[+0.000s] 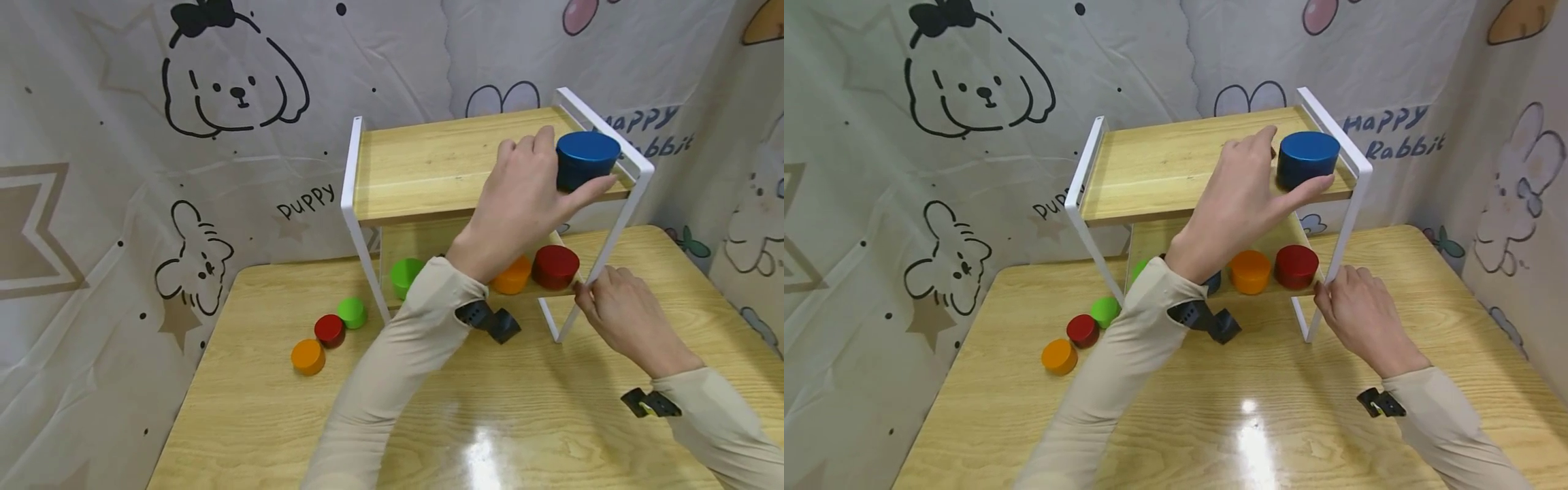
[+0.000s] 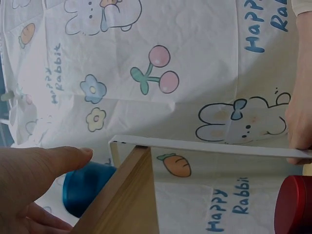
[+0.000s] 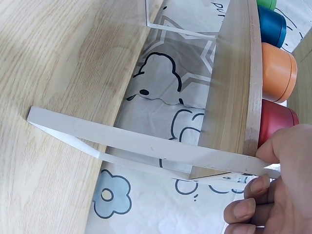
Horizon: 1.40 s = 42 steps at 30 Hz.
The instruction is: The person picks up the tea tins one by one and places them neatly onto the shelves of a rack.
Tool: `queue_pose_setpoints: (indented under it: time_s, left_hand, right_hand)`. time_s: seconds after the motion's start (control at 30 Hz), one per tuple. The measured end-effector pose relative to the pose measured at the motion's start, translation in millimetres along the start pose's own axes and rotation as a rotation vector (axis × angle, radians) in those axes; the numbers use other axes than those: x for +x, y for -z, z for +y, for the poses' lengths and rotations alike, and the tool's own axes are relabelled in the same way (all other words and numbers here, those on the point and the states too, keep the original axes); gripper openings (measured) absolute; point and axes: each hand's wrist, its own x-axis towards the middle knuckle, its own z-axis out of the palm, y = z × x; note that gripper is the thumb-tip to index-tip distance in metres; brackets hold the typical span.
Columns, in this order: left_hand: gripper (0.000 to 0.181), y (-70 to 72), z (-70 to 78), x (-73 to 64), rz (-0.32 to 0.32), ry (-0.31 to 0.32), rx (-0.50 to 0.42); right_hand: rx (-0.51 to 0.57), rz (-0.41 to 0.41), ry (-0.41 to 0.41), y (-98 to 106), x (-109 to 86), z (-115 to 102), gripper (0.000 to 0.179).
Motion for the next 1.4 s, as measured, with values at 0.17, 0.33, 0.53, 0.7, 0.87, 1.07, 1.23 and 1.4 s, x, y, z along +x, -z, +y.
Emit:
queue_pose_setpoints:
  time_s: [0.17,0.33,0.53,0.7,0.87,1.07,1.23,1.4]
  left_hand:
    - [0.077,6.5,-8.7,-17.3,0.065,-0.030,-0.033]
    - [0.068,9.3,-19.2,-39.3,0.206,-0.074,-0.111]
    - [0.043,-4.4,-36.8,-83.3,0.400,-0.202,-0.235]
    - [0.025,-27.7,-59.7,-132.3,0.471,-0.236,-0.274]
    - [0.019,-51.6,-88.8,-173.0,0.518,-0.159,-0.291]
    - [0.020,-74.3,-124.7,-211.5,0.486,0.019,-0.250]
    - [0.028,-90.4,-157.0,-244.4,0.457,0.197,-0.149]
    - [0.041,-102.1,-193.3,-275.1,0.405,0.418,-0.064]
  right_hand:
    - [0.012,-0.022,-0.023,1,0.9,2,0.021]
    - [0.004,-0.007,-0.015,1,1.9,3,0.026]
    - [-0.006,0.021,0.002,0,2.0,3,0.031]
    - [-0.004,0.036,0.018,0,1.9,2,0.033]
    - [-0.003,0.034,0.026,1,2.4,2,0.034]
    - [0.006,0.038,0.035,0,0.7,1,0.035]
    - [0.009,0.014,0.024,-2,-0.6,1,0.034]
    - [0.011,0.014,0.024,-3,-0.2,0,0.035]
